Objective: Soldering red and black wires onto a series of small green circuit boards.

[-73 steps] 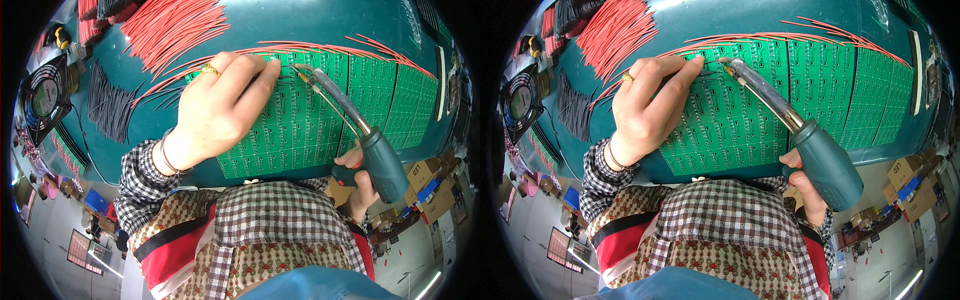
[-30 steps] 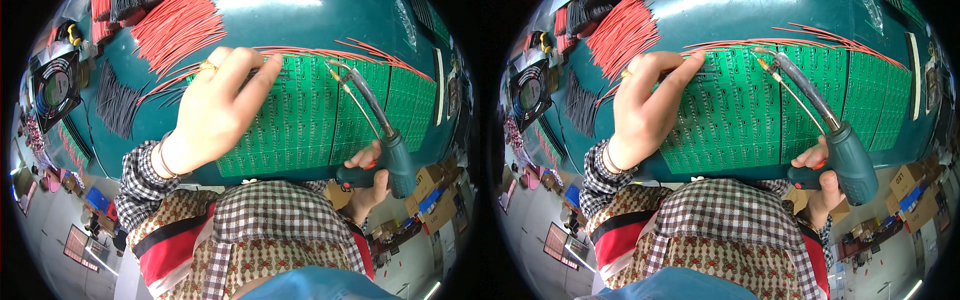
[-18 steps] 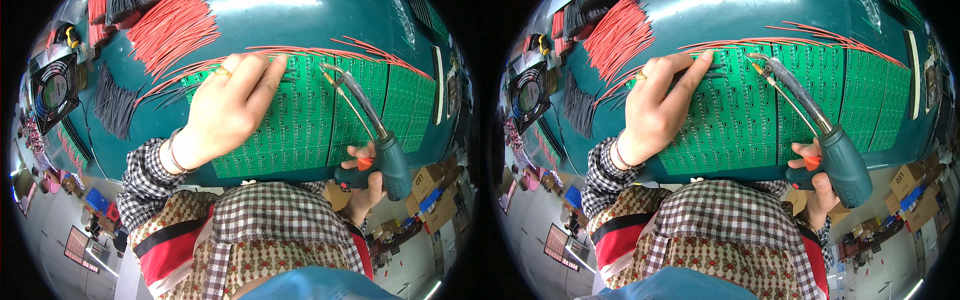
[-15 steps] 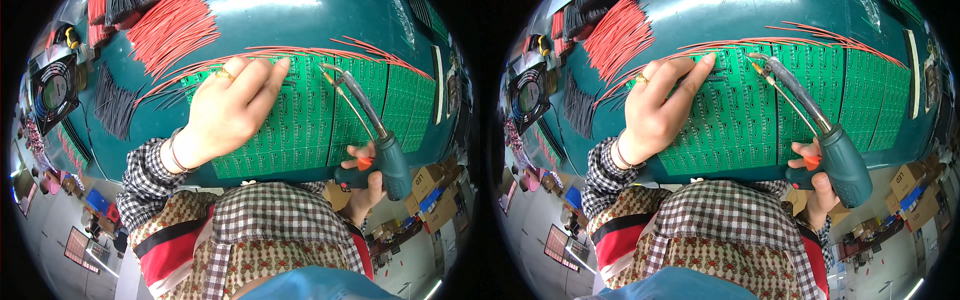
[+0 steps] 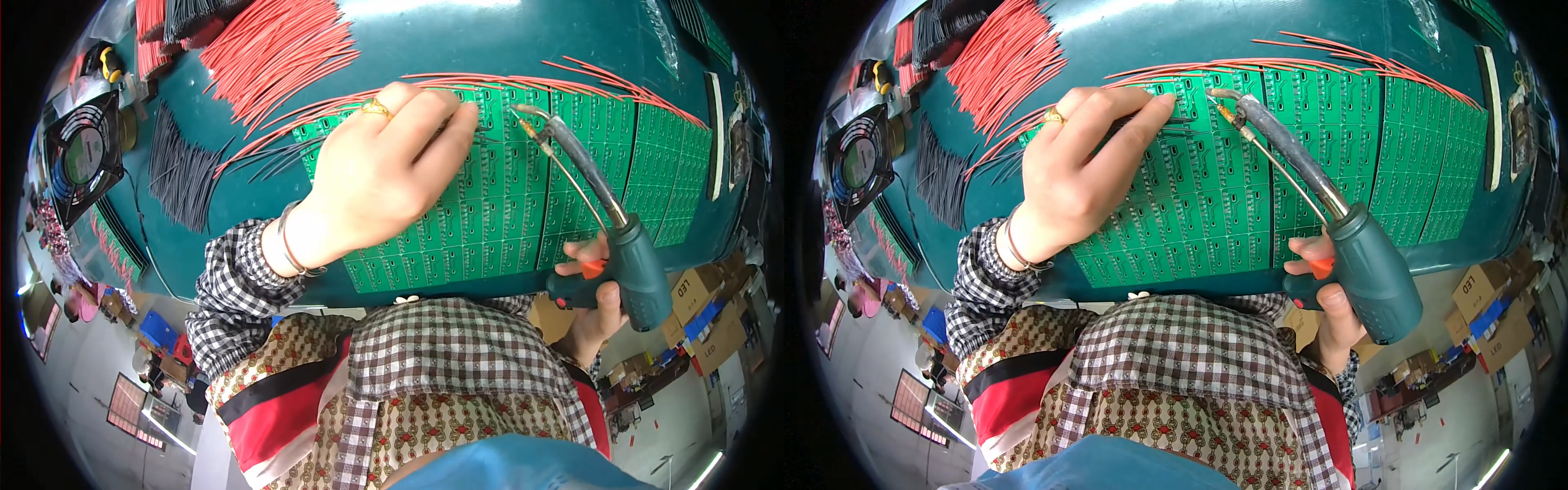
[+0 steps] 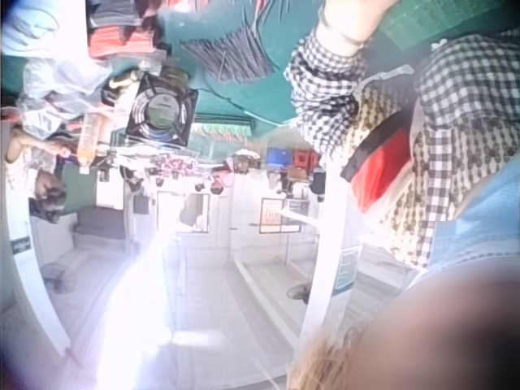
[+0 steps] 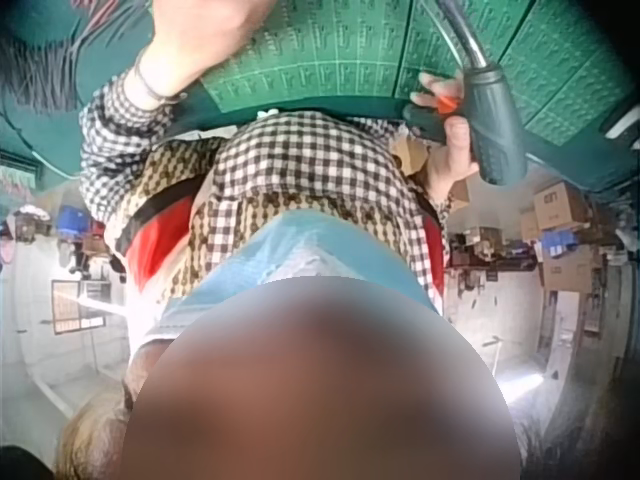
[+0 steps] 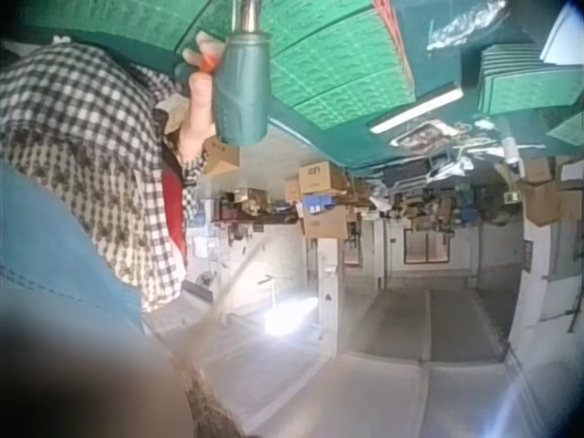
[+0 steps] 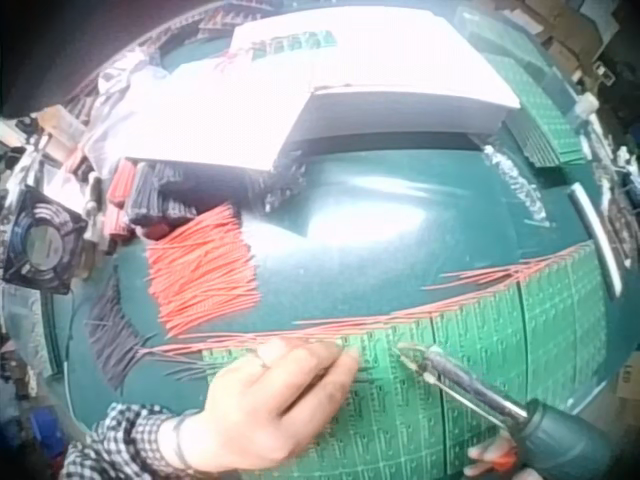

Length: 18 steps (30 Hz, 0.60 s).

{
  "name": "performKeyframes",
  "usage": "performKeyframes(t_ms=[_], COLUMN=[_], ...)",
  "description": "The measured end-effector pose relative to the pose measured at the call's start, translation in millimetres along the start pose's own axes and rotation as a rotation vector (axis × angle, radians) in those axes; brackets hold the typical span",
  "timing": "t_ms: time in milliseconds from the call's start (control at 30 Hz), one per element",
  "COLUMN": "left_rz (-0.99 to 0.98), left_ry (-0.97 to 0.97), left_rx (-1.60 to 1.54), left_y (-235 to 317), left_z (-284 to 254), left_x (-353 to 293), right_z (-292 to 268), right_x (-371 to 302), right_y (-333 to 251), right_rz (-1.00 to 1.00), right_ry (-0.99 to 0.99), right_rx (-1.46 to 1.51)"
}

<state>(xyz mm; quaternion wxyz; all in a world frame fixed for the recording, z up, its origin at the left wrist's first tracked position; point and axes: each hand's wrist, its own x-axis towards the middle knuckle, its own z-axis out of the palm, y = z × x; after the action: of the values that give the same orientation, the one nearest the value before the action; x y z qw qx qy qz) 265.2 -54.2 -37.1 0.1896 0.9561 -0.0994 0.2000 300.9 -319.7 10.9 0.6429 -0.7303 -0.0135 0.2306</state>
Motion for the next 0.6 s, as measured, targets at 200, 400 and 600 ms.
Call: performKeyframes(t_ms=[200, 400, 600], left_rz=[0.0, -0.016, -0.008], left_ry=[0.034, 0.017, 0.019], left_rx=[-0.027, -0.031, -0.041], left_y=[0.5, 1.7, 1.1], left_z=[1.4, -1.9, -1.3], left_x=[-0.3, 1.5, 2.0], right_z=[0.5, 1.7, 4.4], right_x=[-1.1, -2.8, -2.6], right_y=[-2.6, -5.6, -7.2], right_rz=[0.026, 0.056, 0.062], right_ry=[-0.011, -0.026, -0.043], right_rx=[-0.052, -0.092, -0.096])
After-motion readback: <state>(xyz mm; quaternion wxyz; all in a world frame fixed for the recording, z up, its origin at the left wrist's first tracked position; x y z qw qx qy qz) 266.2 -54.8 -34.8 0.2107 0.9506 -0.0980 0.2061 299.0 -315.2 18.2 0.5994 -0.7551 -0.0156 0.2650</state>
